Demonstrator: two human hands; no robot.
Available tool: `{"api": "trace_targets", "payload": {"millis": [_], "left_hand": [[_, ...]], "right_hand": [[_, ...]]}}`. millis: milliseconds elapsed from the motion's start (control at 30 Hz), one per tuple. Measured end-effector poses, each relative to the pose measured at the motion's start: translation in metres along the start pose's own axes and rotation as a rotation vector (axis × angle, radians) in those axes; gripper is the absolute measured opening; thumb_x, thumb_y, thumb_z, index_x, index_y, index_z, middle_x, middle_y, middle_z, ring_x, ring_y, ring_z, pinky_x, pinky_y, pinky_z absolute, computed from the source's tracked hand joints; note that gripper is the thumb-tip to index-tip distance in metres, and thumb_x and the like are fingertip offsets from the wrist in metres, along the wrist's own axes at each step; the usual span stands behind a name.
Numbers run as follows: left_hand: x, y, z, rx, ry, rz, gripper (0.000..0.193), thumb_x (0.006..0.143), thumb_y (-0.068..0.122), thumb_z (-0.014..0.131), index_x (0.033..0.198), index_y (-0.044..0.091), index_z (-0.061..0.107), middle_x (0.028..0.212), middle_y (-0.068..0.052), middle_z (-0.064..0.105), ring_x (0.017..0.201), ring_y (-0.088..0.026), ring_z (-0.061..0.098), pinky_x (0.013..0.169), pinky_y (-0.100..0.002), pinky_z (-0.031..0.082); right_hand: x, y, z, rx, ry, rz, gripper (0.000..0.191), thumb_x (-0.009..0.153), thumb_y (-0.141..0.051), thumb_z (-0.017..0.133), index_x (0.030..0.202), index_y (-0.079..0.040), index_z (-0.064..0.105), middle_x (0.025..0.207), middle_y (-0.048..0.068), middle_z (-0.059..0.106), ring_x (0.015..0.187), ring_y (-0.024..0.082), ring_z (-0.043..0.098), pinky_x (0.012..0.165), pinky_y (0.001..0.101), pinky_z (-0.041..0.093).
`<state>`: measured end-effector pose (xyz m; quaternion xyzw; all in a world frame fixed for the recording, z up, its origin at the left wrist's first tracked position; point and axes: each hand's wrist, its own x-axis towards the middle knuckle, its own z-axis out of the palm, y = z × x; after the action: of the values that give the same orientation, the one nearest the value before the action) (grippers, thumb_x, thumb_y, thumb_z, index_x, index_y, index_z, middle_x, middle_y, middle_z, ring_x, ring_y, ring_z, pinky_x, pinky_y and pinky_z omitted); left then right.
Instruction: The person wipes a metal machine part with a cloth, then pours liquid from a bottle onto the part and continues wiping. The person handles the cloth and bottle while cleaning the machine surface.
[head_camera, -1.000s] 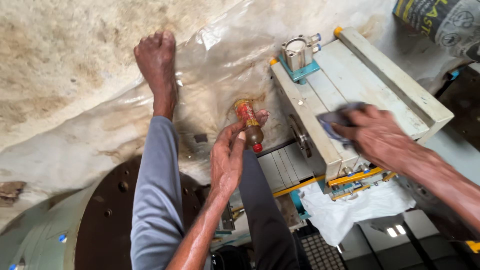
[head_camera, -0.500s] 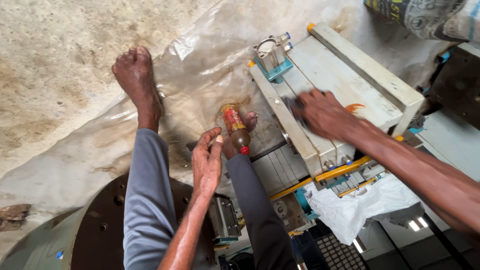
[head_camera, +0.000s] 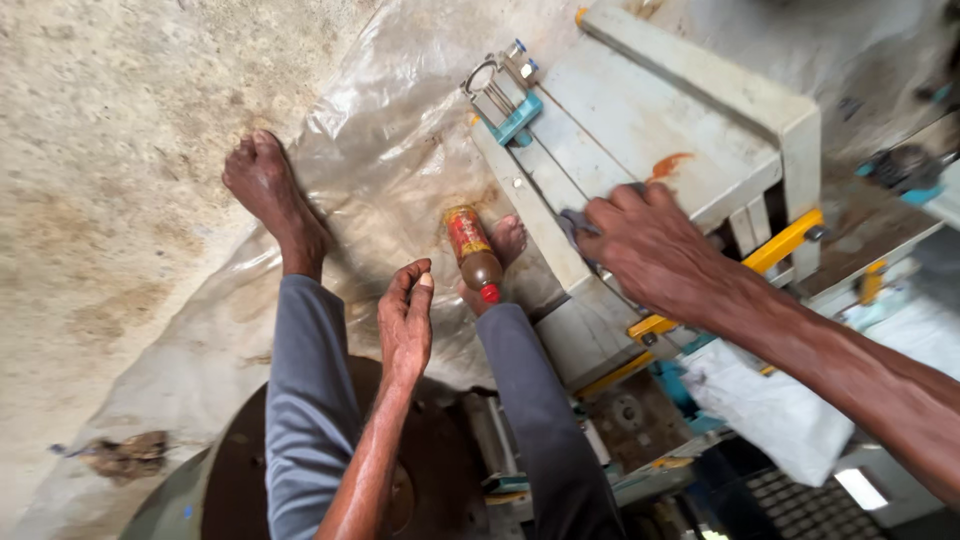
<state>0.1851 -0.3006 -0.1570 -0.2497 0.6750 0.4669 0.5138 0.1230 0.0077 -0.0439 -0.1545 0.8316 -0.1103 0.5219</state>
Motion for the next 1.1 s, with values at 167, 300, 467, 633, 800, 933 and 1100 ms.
{"api": "trace_targets", "payload": {"millis": [167, 300, 467, 633, 800, 933, 1100], "left_hand": [[-0.008, -0.011, 0.018, 0.062, -0.031, 0.013, 0.045, 0.101, 0.030, 0.054, 0.133, 0.000, 0.064, 0.126, -0.018, 0.072, 0.121, -0.025, 0.066, 0.105, -0.038, 0.048], [-0.010, -0.010, 0.040, 0.095, -0.033, 0.082, 0.044, 0.101, 0.031, 0.056, 0.131, 0.000, 0.065, 0.126, -0.017, 0.072, 0.120, -0.026, 0.066, 0.104, -0.039, 0.049], [-0.015, -0.003, 0.064, 0.158, -0.028, 0.078, 0.042, 0.098, 0.028, 0.054, 0.128, 0.000, 0.066, 0.120, -0.017, 0.075, 0.113, -0.026, 0.070, 0.101, -0.038, 0.051], [-0.015, 0.004, 0.086, -0.042, 0.126, 0.125, 0.038, 0.102, 0.028, 0.055, 0.121, -0.002, 0.068, 0.111, -0.016, 0.075, 0.105, -0.025, 0.067, 0.097, -0.037, 0.051], [-0.009, 0.010, 0.098, -0.164, 0.271, 0.018, 0.035, 0.101, 0.027, 0.054, 0.118, 0.000, 0.068, 0.114, -0.009, 0.071, 0.106, -0.019, 0.062, 0.093, -0.035, 0.049], [0.003, 0.013, 0.100, -0.197, 0.310, 0.117, 0.033, 0.100, 0.027, 0.056, 0.117, 0.001, 0.068, 0.118, -0.009, 0.070, 0.108, -0.018, 0.060, 0.097, -0.034, 0.045], [0.009, 0.014, 0.098, -0.152, 0.303, 0.064, 0.034, 0.097, 0.029, 0.059, 0.116, 0.003, 0.070, 0.117, -0.009, 0.071, 0.104, -0.019, 0.059, 0.095, -0.035, 0.046]], "right_hand": [[-0.056, -0.020, 0.031, -0.180, 0.248, 0.079, 0.040, 0.084, -0.012, 0.061, 0.122, -0.007, 0.068, 0.114, 0.010, 0.062, 0.099, 0.026, 0.054, 0.082, 0.0461, 0.045], [-0.077, -0.031, 0.080, -0.193, 0.382, 0.110, 0.046, 0.087, -0.015, 0.064, 0.133, -0.009, 0.064, 0.125, 0.013, 0.062, 0.102, 0.028, 0.054, 0.081, 0.0459, 0.046], [-0.097, -0.064, 0.141, -0.098, 0.565, 0.192, 0.055, 0.089, -0.016, 0.061, 0.144, -0.010, 0.061, 0.140, 0.011, 0.058, 0.113, 0.031, 0.052, 0.091, 0.0466, 0.045], [-0.064, -0.091, 0.155, -0.130, 0.782, 0.351, 0.047, 0.098, -0.015, 0.059, 0.144, -0.006, 0.062, 0.145, 0.011, 0.055, 0.118, 0.030, 0.049, 0.094, 0.0480, 0.041], [-0.050, -0.109, 0.174, -0.098, 0.826, 0.439, 0.044, 0.102, -0.017, 0.059, 0.144, -0.004, 0.062, 0.145, 0.012, 0.055, 0.116, 0.030, 0.049, 0.096, 0.0483, 0.041], [-0.062, -0.121, 0.187, 0.130, 0.864, 0.559, 0.047, 0.099, -0.017, 0.064, 0.144, -0.002, 0.060, 0.139, 0.015, 0.056, 0.112, 0.032, 0.049, 0.090, 0.0512, 0.040], [-0.030, -0.130, 0.178, 0.248, 0.786, 0.603, 0.060, 0.091, -0.013, 0.068, 0.148, 0.001, 0.056, 0.136, 0.018, 0.055, 0.106, 0.033, 0.051, 0.084, 0.0515, 0.041]]}}
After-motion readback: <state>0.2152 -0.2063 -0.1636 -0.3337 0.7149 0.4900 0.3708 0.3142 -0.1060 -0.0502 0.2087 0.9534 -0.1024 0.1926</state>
